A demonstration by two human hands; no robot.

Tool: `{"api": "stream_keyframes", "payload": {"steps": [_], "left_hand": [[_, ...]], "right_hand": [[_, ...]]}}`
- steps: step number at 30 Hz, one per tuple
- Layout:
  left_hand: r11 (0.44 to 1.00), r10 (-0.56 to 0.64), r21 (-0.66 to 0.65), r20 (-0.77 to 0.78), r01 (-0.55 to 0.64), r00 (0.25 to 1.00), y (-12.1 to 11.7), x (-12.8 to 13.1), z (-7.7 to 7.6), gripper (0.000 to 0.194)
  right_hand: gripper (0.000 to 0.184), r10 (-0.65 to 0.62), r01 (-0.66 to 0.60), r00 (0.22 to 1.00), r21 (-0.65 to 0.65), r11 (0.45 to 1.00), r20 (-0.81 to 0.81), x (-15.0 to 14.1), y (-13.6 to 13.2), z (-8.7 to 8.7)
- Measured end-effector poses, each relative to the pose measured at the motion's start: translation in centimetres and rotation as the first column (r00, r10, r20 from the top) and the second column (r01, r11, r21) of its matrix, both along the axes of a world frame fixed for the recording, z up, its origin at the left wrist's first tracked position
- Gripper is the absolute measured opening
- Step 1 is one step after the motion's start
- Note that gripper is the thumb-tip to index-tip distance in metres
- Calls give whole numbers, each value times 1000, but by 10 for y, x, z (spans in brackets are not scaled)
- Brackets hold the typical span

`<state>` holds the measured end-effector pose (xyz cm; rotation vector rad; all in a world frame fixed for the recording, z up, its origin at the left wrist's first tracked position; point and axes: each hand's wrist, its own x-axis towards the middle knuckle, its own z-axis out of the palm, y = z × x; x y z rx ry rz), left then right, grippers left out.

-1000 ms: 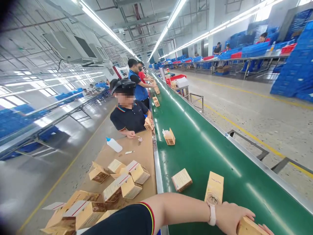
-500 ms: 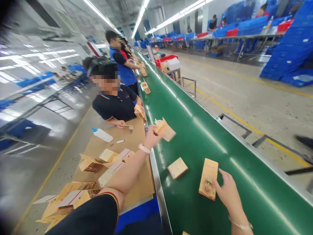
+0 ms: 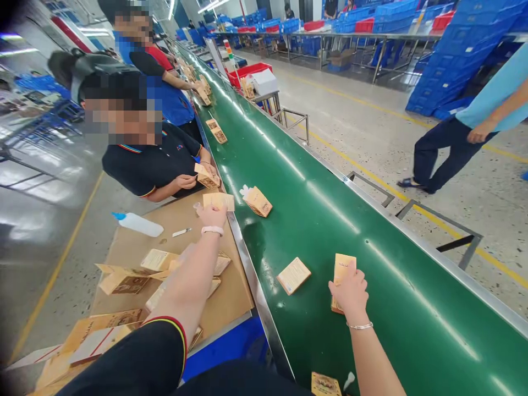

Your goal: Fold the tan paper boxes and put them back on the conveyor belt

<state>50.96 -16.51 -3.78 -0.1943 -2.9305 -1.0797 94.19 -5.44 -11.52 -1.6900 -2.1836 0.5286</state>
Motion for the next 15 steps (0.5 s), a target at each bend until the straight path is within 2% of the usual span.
{"api": "stream_keyframes", "payload": {"steps": [3,6,10,12,13,14,15], "left_hand": [[999,-22,-31,127,26,992,5,8,-11,24],[997,-50,-41,184,59,982,14,18,-24,25],[997,-16,-67,192,29,981,16,41,-27,26],[1000,-1,-26,66,3,998,12,62,-23,32],[998,-50,24,-17,51,999,10,76,-21,34],[984,-153,81,-92,161,984,9,93,-19,33],[935,-309,135,-142,327,941,9,111,-17,31]], "right_hand": [[88,116,-107,983,69,992,-140,-3,8,11],[96,214,-180,896,121,976,-389,-4,27,23],[96,189,-298,775,-84,951,-603,0,50,29],[89,181,-360,759,-172,917,-626,3,54,29],[82,185,-383,757,-196,903,-626,4,55,29],[75,195,-402,759,-210,891,-622,6,53,29],[67,204,-406,762,-208,890,-614,8,51,29]]}}
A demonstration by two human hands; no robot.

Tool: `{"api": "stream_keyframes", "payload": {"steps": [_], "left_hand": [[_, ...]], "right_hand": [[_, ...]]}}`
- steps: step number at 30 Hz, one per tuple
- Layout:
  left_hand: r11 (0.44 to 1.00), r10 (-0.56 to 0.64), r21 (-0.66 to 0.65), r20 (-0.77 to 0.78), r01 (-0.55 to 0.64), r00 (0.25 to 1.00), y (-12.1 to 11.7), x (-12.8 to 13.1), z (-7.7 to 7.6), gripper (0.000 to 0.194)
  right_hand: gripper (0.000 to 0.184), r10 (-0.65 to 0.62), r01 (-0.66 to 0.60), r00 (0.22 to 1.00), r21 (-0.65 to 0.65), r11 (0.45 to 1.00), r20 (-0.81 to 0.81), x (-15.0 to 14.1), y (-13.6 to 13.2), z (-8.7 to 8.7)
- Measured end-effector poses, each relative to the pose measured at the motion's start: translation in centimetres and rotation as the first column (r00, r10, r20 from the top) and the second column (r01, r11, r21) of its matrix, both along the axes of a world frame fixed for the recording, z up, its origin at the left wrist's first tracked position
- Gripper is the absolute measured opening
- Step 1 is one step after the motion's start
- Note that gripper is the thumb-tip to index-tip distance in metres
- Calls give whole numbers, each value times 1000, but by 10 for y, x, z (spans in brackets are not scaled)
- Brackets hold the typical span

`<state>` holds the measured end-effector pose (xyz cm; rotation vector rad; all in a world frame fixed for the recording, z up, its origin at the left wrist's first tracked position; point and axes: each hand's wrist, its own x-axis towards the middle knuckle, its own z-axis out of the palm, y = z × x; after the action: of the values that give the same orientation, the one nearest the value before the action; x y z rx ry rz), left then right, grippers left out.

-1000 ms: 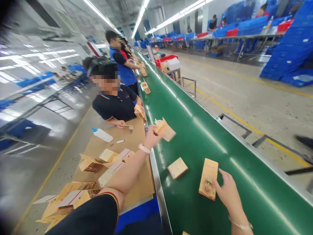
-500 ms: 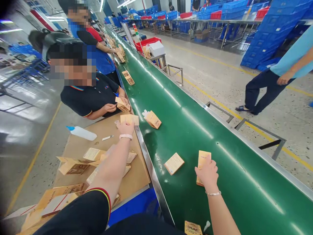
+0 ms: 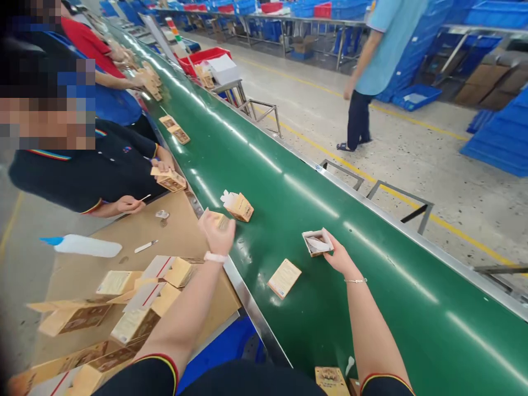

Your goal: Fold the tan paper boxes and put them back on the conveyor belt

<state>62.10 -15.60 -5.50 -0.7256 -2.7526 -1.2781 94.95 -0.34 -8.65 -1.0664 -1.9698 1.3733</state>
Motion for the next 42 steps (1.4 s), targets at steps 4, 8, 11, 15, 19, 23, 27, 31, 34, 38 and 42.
{"api": "stream_keyframes", "payload": {"steps": [4,8,11,15,19,23,27,31,34,38,42], "left_hand": [[645,-764,151,154,749,626,23,75,2,43],[343,-924,251,263,905,277,66,116,-6,59],[195,-976,201,139,960,170,86,127,-15,44],[97,-995,115,24,989,94,94,141,-26,24],[107,-992,48,70,993,103,104,165,-33,7],[288,-938,157,244,944,246,120,187,-40,24],[580,-731,331,614,745,297,134,200,-49,83],[690,-545,387,834,611,87,127,213,-43,80],[727,-498,386,866,568,48,116,220,-29,55],[659,-539,356,838,663,86,104,223,-10,52],[624,-605,274,762,732,231,82,214,3,44]], "right_hand": [[40,-252,241,967,220,945,25,8,-23,-9],[33,-357,310,934,510,803,-5,15,-57,-27],[45,-288,177,952,579,796,105,19,-69,-37],[44,-372,196,902,563,803,217,23,-54,-37],[34,-361,227,922,563,794,137,24,-33,-32],[36,-594,589,794,411,696,-131,20,-22,-33],[44,-753,752,643,-73,656,-141,13,-14,-35],[53,-689,647,720,-281,709,-81,10,-26,-28],[49,-715,677,700,-319,664,-3,22,-42,-12],[40,-735,693,676,-293,659,-52,79,-83,48],[34,-813,868,429,-69,491,-394,147,-187,131]]}}
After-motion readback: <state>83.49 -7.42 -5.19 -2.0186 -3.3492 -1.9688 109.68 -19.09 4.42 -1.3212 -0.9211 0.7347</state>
